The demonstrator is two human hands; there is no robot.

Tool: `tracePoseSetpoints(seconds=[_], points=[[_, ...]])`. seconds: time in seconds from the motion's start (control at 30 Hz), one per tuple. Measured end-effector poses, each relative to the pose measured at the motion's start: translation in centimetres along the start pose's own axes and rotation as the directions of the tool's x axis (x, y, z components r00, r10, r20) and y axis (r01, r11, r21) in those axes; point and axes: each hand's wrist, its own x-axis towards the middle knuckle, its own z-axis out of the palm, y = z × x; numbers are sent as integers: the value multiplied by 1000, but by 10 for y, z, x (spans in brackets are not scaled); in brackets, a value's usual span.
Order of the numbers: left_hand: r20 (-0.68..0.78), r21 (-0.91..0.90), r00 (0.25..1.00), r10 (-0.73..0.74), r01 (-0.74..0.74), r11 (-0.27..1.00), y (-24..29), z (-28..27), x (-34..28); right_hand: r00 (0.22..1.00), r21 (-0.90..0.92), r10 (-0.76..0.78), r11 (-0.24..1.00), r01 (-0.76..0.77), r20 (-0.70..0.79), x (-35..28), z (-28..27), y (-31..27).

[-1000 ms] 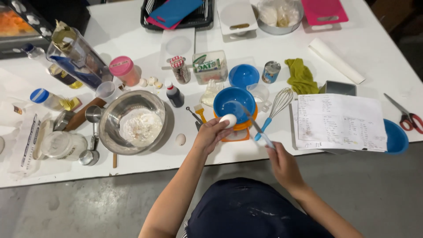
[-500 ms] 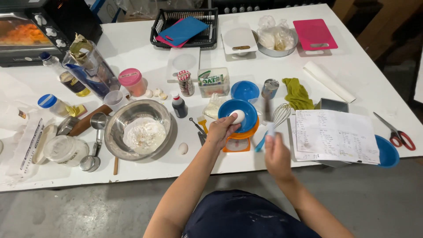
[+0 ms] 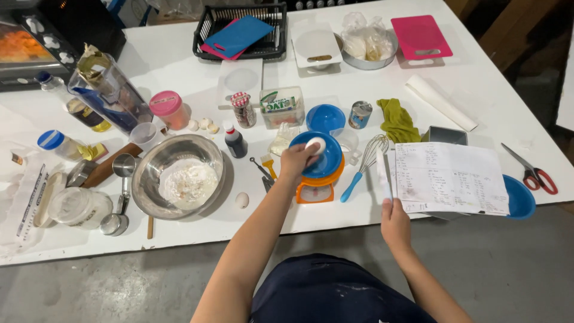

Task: Preparing and mixing ingredients for baking, including cracking eggs into a bowl.

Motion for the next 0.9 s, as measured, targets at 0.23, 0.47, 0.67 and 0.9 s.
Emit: tracePoseSetpoints(seconds=[0.23, 0.47, 0.67, 0.9], points=[[-81, 463, 982, 168, -112, 879, -5, -10, 47, 934, -251, 336, 921, -298, 122, -17, 66, 128], [-44, 593, 977, 207, -141, 792, -1, -12, 47, 987, -67, 124, 991, -118, 104, 32, 105, 170], [-34, 607, 970, 240, -170, 776, -2, -21, 57, 855, -543, 337, 836, -79, 394, 44, 69, 92], [147, 631, 957, 252, -287, 720, -4, -14, 52, 898, 190, -229, 967, 167, 376, 98, -1, -133]])
